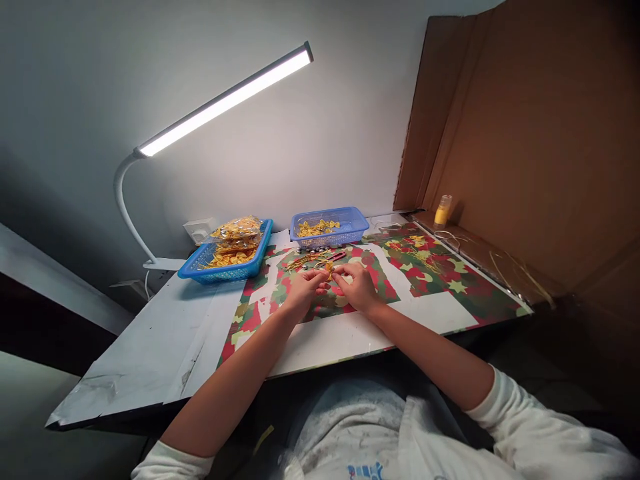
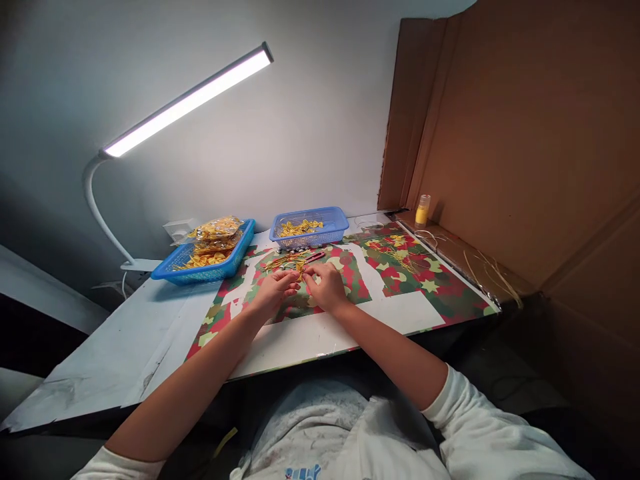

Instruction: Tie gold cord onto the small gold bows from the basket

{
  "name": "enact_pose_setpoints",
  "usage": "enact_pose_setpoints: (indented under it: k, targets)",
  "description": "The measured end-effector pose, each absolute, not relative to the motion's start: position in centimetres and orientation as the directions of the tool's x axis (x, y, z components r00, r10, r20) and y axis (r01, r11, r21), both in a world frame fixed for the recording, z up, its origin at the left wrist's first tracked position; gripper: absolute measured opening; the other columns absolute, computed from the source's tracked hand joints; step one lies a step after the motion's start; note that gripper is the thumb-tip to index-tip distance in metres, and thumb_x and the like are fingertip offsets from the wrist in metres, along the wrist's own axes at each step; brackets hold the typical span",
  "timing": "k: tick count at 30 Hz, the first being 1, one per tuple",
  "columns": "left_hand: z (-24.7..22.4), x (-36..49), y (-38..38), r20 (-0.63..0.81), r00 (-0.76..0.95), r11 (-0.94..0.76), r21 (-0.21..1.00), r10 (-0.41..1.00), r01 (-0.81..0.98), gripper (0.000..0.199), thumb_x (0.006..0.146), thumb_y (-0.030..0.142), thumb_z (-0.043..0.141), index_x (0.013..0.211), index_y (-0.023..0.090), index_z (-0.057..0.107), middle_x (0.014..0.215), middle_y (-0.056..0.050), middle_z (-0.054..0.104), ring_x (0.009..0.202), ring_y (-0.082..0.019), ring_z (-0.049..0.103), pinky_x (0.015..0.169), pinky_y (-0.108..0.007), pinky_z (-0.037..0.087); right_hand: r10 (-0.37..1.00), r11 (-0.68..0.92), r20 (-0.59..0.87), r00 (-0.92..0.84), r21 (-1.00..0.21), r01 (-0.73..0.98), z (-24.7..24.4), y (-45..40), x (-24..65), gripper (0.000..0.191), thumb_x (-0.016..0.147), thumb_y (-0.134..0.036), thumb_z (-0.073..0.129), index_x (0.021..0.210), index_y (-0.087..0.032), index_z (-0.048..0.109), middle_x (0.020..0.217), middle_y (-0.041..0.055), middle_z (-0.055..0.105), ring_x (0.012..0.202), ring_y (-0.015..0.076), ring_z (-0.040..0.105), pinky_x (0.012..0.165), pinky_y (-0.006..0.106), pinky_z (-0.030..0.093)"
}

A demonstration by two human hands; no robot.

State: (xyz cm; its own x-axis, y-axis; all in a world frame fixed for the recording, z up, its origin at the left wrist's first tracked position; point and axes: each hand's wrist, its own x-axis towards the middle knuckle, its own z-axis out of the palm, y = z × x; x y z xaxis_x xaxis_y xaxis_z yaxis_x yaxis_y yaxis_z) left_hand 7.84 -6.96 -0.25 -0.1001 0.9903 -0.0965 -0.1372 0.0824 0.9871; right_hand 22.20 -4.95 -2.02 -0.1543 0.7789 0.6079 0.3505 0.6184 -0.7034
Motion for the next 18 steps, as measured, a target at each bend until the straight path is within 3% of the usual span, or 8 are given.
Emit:
enact_pose_setpoints:
  k: [4,8,13,18]
  targets:
    - [-0.4,7.5,-6.8,0.057,-0.198,-0.041,0.996,0.979,0.081,0.035,0.055,0.044,0.079,0.066,0.013,0.066,0.060,-0.003,0.063,0.051,-0.011,0.057,0.047,-0.021,0.042,0.666,0.676,0.746,0.006,-0.607,0.418,-1.2,-5.4,22.8,0.007,0.080,-0.021,0.059,0.076,-0.021,0.065,0.085,0.0042,0.064,0.090,0.0214,0.055,0.086,0.037,0.041]
    - [-0.7,7.2,-7.0,0.216,-0.217,-0.154,0.950,0.952,0.271,0.031,0.063,0.045,0.072,0.066,0.015,0.066,0.057,-0.002,0.063,0.050,-0.012,0.057,0.046,-0.022,0.040,0.602,0.715,0.799,-0.014,-0.531,0.455,-0.9,-5.9,22.8,0.009,0.078,-0.022,0.061,0.074,-0.022,0.069,0.089,0.0041,0.059,0.090,0.0211,0.052,0.087,0.038,0.039]
    - [-0.8,7.4,-7.2,0.348,-0.188,-0.231,0.859,0.919,0.457,0.024,0.068,0.039,0.067,0.067,0.016,0.069,0.060,-0.002,0.065,0.048,-0.010,0.050,0.047,-0.022,0.036,0.650,0.678,0.753,-0.107,-0.510,0.529,-1.8,-5.7,22.0,0.011,0.076,-0.023,0.066,0.085,-0.024,0.074,0.095,0.0042,0.058,0.091,0.0212,0.049,0.088,0.039,0.036]
    - [-0.6,7.7,-7.5,0.364,-0.149,-0.249,0.832,0.920,0.495,0.019,0.069,0.035,0.066,0.065,0.017,0.069,0.060,-0.001,0.064,0.051,-0.011,0.050,0.050,-0.022,0.036,0.693,0.649,0.710,-0.125,-0.540,0.535,-2.2,-5.3,21.7,0.014,0.082,-0.024,0.063,0.090,-0.025,0.075,0.094,0.0056,0.057,0.092,0.0223,0.048,0.086,0.039,0.036]
